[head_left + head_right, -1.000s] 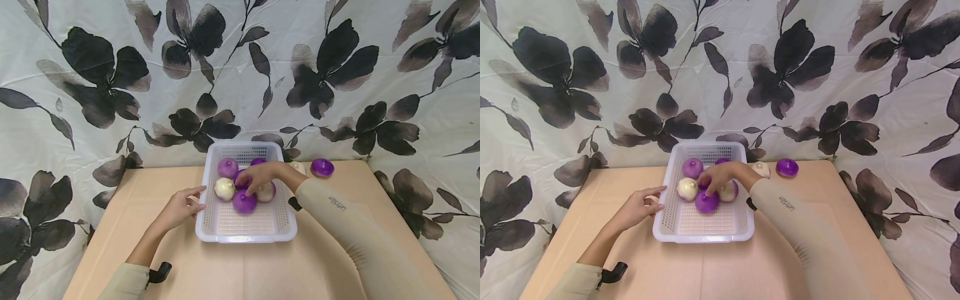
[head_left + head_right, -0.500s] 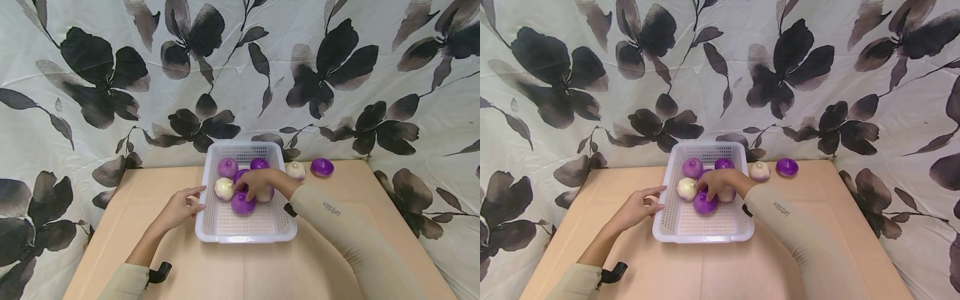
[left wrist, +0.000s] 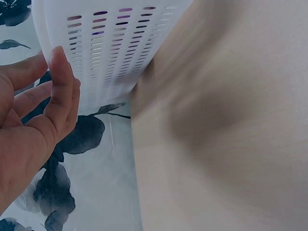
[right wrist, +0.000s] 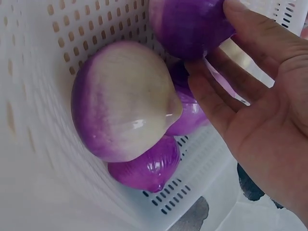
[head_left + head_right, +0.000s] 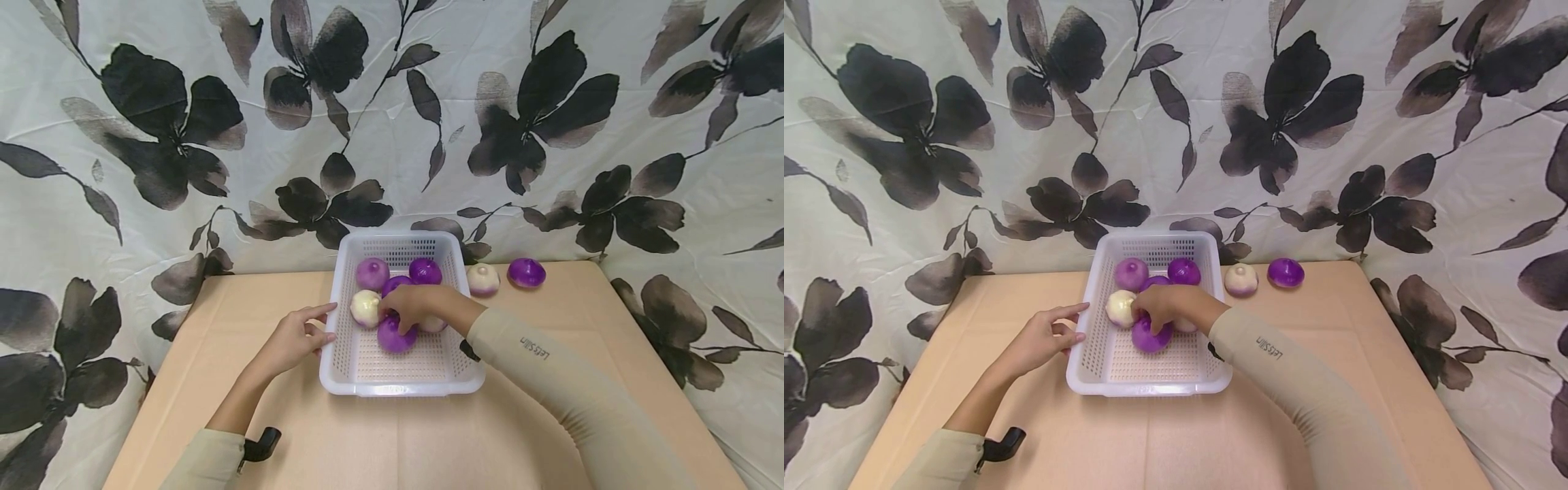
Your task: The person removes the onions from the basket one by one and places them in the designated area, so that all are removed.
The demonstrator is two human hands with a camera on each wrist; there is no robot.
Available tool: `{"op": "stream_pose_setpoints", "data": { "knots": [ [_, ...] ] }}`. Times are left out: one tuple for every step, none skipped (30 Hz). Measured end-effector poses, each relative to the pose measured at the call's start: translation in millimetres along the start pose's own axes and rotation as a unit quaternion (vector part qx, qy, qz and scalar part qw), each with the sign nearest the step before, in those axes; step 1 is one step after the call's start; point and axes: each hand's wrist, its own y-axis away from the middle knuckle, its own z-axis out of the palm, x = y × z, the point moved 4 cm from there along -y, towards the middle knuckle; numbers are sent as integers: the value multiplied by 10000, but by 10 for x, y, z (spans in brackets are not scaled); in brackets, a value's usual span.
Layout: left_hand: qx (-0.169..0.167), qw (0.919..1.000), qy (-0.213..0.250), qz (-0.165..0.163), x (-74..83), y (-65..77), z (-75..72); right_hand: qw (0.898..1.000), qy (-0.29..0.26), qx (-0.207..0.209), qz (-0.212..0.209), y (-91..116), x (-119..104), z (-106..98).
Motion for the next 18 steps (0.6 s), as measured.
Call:
{"op": "stream_pose_setpoints", "data": {
  "knots": [
    [-2, 10000, -15, 4, 2, -1, 1, 10000, 8, 3, 22, -2, -1, 7],
    [-6, 10000, -15, 7, 3, -1, 2, 10000, 25, 6, 42, -5, -3, 16],
    [-9, 10000, -15, 12, 4, -2, 3, 10000, 58, 7, 63, -9, -3, 25],
    [-6, 10000, -17, 15, 4, -1, 2, 9999, 67, 4, 88, -15, -2, 35],
    [-7, 10000, -10, 18, 4, 0, 1, 9999, 83, -3, 103, -21, -3, 45],
    [-13, 10000, -3, 25, 4, 0, 1, 9999, 73, -9, 119, -27, -3, 56],
    [-21, 10000, 7, 31, 4, 0, 1, 9999, 65, -11, 127, -33, -5, 68],
    [-24, 10000, 17, 34, 4, 1, 0, 9999, 58, -11, 128, -39, -6, 81],
    [-29, 10000, 26, 39, 4, 1, 1, 9999, 29, -14, 126, -46, -9, 93],
    [-33, 10000, 39, 46, 4, 2, 1, 9999, -36, -22, 111, -53, -15, 107],
    [-39, 10000, 48, 52, 5, 3, 1, 9999, -70, -29, 92, -61, -22, 119],
    [-43, 10000, 53, 59, 7, 5, 2, 9999, -130, -33, 78, -68, -28, 133],
    [-44, 9999, 64, 79, 13, 6, 1, 9998, -175, -46, 72, -70, -37, 144],
    [-42, 9999, 78, 94, 18, 8, 0, 9997, -211, -61, 77, -73, -46, 155],
    [-46, 9999, 83, 114, 22, 8, 0, 9996, -249, -89, 81, -74, -57, 165],
    [-42, 9999, 87, 119, 24, 9, 0, 9995, -275, -117, 103, -72, -65, 173],
    [-44, 9999, 90, 137, 27, 10, 1, 9994, -293, -147, 128, -71, -70, 183],
    [-43, 9998, 92, 160, 31, 11, 3, 9991, -332, -196, 158, -69, -76, 194]
  ]
}}
